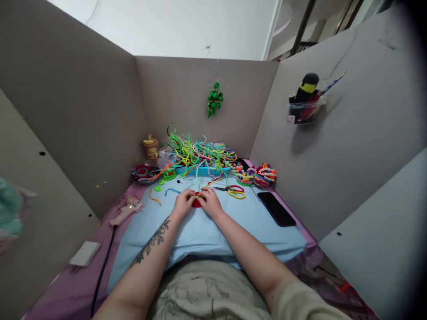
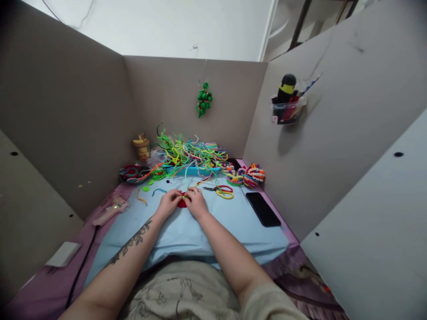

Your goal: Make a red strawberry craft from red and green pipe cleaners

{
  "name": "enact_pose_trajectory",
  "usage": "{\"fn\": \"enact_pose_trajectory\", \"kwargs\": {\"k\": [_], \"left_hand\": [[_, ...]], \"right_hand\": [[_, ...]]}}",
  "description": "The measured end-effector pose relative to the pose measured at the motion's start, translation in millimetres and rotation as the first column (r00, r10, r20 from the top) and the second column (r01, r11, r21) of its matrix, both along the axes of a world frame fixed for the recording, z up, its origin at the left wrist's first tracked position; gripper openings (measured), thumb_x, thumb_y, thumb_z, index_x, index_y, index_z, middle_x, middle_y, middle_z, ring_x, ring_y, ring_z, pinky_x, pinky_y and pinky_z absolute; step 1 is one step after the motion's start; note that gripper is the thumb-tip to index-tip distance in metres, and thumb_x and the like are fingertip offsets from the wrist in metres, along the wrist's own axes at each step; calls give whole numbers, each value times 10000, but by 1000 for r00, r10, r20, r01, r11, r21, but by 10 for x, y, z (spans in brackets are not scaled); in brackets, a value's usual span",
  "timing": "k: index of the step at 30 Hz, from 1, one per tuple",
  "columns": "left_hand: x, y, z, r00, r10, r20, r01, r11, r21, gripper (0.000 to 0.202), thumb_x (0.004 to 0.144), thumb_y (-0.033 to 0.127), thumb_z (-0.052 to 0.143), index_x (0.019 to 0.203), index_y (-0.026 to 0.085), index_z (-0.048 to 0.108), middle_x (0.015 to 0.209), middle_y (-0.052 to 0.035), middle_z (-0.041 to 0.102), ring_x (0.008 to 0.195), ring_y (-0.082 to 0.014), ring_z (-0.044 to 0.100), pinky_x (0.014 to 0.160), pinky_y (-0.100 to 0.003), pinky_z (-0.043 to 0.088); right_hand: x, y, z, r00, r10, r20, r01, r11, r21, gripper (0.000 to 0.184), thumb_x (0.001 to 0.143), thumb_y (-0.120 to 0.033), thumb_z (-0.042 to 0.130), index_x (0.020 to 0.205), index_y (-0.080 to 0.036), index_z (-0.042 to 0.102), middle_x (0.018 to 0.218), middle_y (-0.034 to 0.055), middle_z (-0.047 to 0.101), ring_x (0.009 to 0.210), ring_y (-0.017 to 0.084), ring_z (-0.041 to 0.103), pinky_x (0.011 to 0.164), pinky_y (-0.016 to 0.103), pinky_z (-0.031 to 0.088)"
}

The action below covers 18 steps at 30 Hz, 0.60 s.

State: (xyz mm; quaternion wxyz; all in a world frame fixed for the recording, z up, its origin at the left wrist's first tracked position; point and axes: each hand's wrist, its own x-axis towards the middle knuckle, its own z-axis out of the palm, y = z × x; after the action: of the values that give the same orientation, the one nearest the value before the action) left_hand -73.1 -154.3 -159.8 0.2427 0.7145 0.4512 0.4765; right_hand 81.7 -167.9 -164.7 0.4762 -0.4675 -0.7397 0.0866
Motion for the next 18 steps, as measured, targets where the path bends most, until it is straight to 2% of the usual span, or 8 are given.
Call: {"fn": "enact_pose_trajectory", "kwargs": {"k": [2, 5, 8, 11, 13, 15, 17, 18], "left_hand": [[-6, 14, -5, 999, 8, 35, -8, 1000, -23, 127, 741, 180, 529, 755, 190, 655, 932, -59, 680, 921, -197, 616, 895, -369, 461], [-28, 38, 21, 984, 99, 148, -90, 994, -64, 235, 749, 149, 481, 900, 186, 657, 984, -67, 680, 949, -202, 617, 900, -367, 463], [-98, -2, 128, 955, 194, 223, -193, 981, -27, 275, 769, 170, 451, 975, 174, 634, 1032, -80, 668, 983, -208, 605, 917, -366, 450], [-327, -166, 279, 923, 286, 255, -300, 954, 14, 257, 782, 216, 440, 947, 175, 632, 1023, -85, 668, 991, -221, 605, 905, -367, 459], [-630, -333, 366, 910, 378, 171, -392, 918, 59, 252, 772, 225, 445, 926, 185, 641, 972, -74, 676, 951, -226, 615, 871, -365, 474], [-1037, -509, 432, 862, 506, 17, -504, 854, 130, 251, 755, 210, 434, 881, 191, 650, 938, -72, 677, 917, -233, 619, 835, -367, 485], [-1466, -658, 483, 774, 597, -212, -567, 802, 190, 250, 752, 221, 436, 868, 193, 656, 921, -81, 681, 899, -250, 622, 821, -385, 486], [-1655, -715, 504, 701, 609, -370, -577, 790, 207, 247, 745, 235, 455, 875, 190, 661, 930, -95, 685, 905, -271, 621, 826, -406, 480]], "right_hand": [[-7, -14, -2, 999, -21, 26, 21, 1000, 20, 111, 782, -162, 584, 810, -220, 674, 1039, 86, 557, 1039, 233, 483, 946, 411, 403], [-20, -32, -1, 998, -37, 51, 35, 998, 51, 145, 773, -127, 561, 814, -218, 667, 1037, 86, 550, 1015, 232, 483, 934, 403, 414], [-31, -50, 12, 997, -36, 70, 31, 998, 62, 164, 770, -110, 546, 823, -213, 662, 1030, 86, 550, 1008, 231, 479, 925, 391, 418], [-35, -73, 38, 997, -33, 73, 29, 998, 56, 174, 768, -106, 538, 830, -214, 659, 1039, 88, 541, 1016, 233, 473, 914, 383, 424], [-38, -88, 59, 997, -30, 73, 26, 998, 53, 177, 768, -105, 534, 827, -219, 656, 1035, 85, 534, 1015, 232, 470, 904, 376, 429], [-41, -98, 79, 997, -34, 76, 30, 998, 54, 168, 768, -109, 536, 810, -219, 656, 990, 81, 529, 993, 231, 471, 888, 370, 434], [-46, -100, 92, 995, -49, 81, 45, 997, 56, 152, 767, -117, 542, 786, -215, 656, 921, 76, 517, 955, 229, 473, 868, 365, 438], [-49, -100, 96, 995, -59, 83, 55, 997, 57, 145, 767, -121, 544, 776, -213, 656, 893, 73, 507, 938, 229, 472, 860, 364, 439]]}}
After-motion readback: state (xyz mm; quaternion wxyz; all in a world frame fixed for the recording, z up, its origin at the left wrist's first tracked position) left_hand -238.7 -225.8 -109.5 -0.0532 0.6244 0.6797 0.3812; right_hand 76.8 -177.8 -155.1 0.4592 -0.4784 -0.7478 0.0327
